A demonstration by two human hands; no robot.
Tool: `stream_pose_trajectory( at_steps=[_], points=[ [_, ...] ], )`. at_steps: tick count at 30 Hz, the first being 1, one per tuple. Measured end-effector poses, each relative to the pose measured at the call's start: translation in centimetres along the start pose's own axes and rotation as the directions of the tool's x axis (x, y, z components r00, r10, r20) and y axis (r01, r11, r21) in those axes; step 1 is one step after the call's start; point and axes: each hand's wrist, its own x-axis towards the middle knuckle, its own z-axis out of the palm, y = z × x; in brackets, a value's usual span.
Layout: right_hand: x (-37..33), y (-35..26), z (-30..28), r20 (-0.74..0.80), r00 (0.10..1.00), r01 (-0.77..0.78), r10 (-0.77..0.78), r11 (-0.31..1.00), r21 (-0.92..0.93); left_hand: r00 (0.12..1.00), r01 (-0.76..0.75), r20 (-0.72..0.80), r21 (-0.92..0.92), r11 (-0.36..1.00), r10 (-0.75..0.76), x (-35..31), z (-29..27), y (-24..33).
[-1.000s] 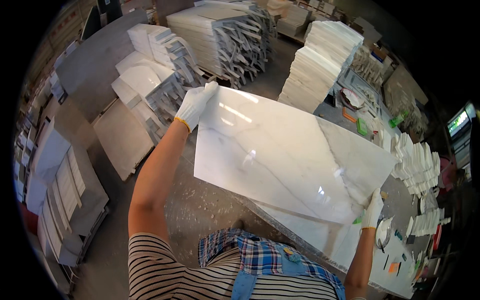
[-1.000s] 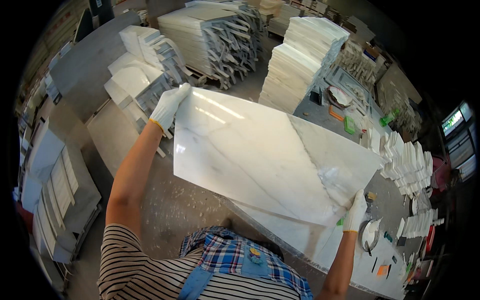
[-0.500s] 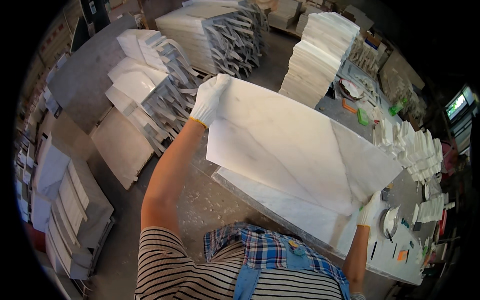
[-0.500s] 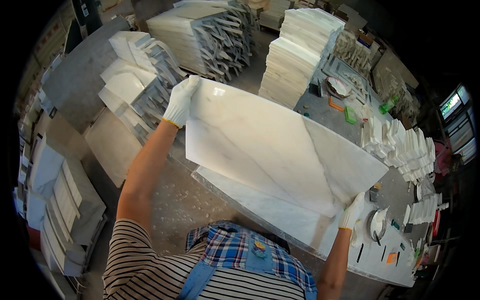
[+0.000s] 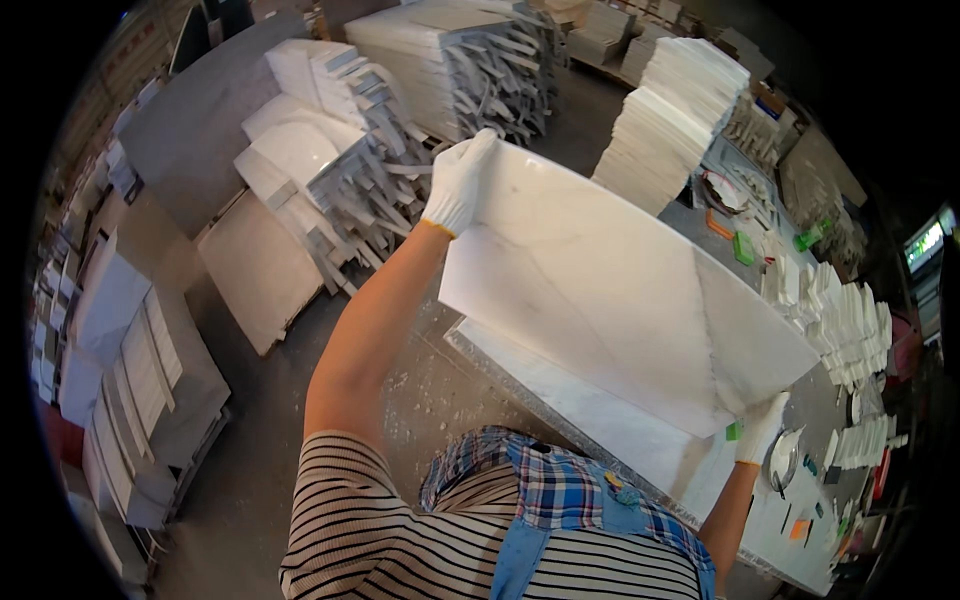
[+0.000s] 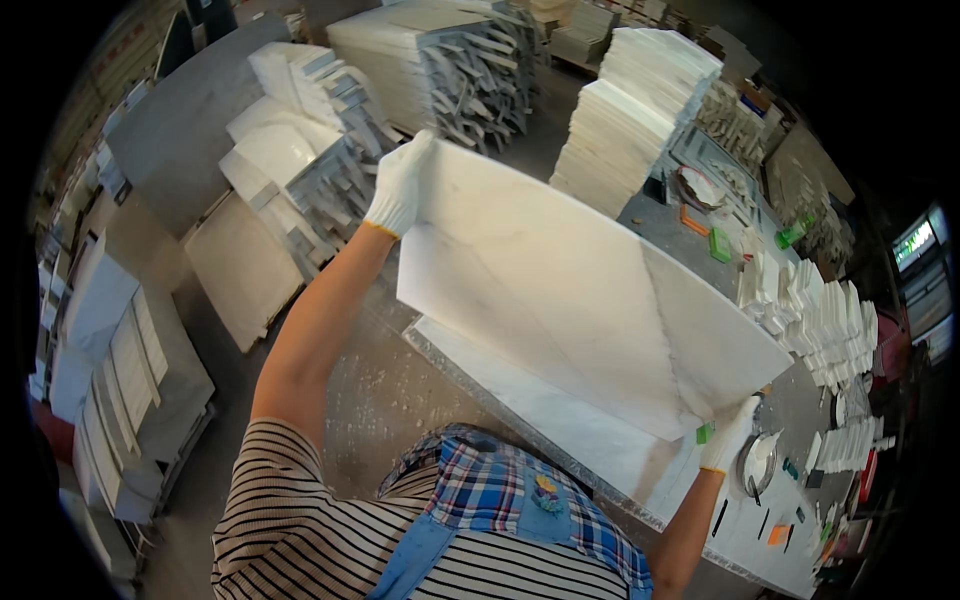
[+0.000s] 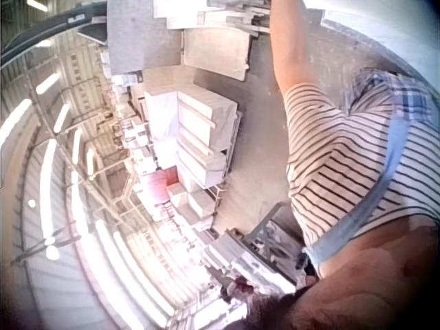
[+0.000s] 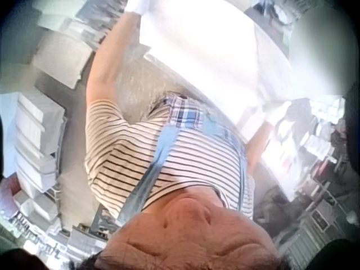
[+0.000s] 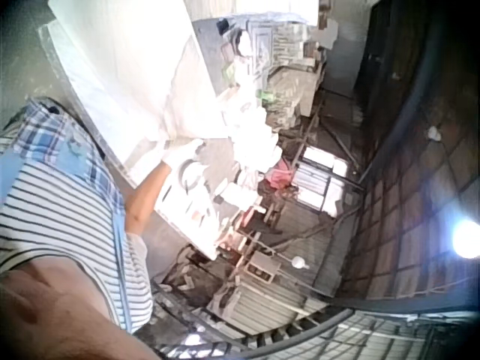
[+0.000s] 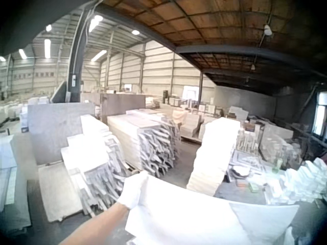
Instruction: The person cleans a white marble-patterned tile with a spray bottle and cloth, then uses a metal scraper and a green sponge to smooth the surface. They flip the tile, continue scraping and wiping, and finally place the finished tile onto a stack.
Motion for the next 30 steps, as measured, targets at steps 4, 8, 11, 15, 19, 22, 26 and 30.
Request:
stream_pose_trajectory(
  at_steps=[4, 8, 11, 15, 19, 22, 26, 30],
  points=[
    [-2.1, -5.5, 8.6, -0.049, 0.991, 0.117, -0.121, 0.989, -0.086, 0.999, 0.020, -0.027, 0.070, 0.997, -0.018, -0.7, -1.5, 1.0],
    [0.0, -10.3, 8.6, 0.120, 0.969, 0.215, -0.215, 0.976, 0.011, 0.999, -0.016, -0.051, 0.050, 0.999, 0.018, -0.2, -0.7, -0.5],
    [0.0, -11.8, 8.9, 0.057, 0.979, 0.195, -0.195, 0.981, 0.000, 0.999, -0.026, -0.033, -0.060, 0.998, 0.024, 1.2, -1.5, -2.5],
    [-0.4, -11.4, 10.7, -0.080, 0.982, 0.174, -0.172, 0.984, 0.030, 0.995, 0.050, -0.080, -0.170, 0.984, -0.064, 1.0, -1.4, -1.8],
    [-0.3, -10.8, 10.9, -0.066, 0.975, 0.212, -0.211, 0.977, 0.002, 0.992, 0.059, -0.105, -0.063, 0.996, -0.066, 1.2, -1.8, -1.7],
    [-0.5, -11.1, 11.2, -0.028, 0.982, 0.189, -0.189, 0.982, 0.006, 0.995, 0.055, -0.078, -0.041, 0.998, -0.058, 1.9, -2.6, -2.4],
    [-0.2, -11.0, 10.7, -0.096, 0.976, 0.197, -0.193, 0.980, 0.026, 0.996, 0.049, -0.071, -0.052, 0.997, -0.053, 2.1, -2.5, -3.1],
    [-0.1, -10.8, 10.4, -0.024, 0.985, 0.170, -0.169, 0.986, 0.004, 0.996, 0.033, -0.079, -0.031, 0.999, -0.035, 2.4, -3.2, -3.0]
  ],
)
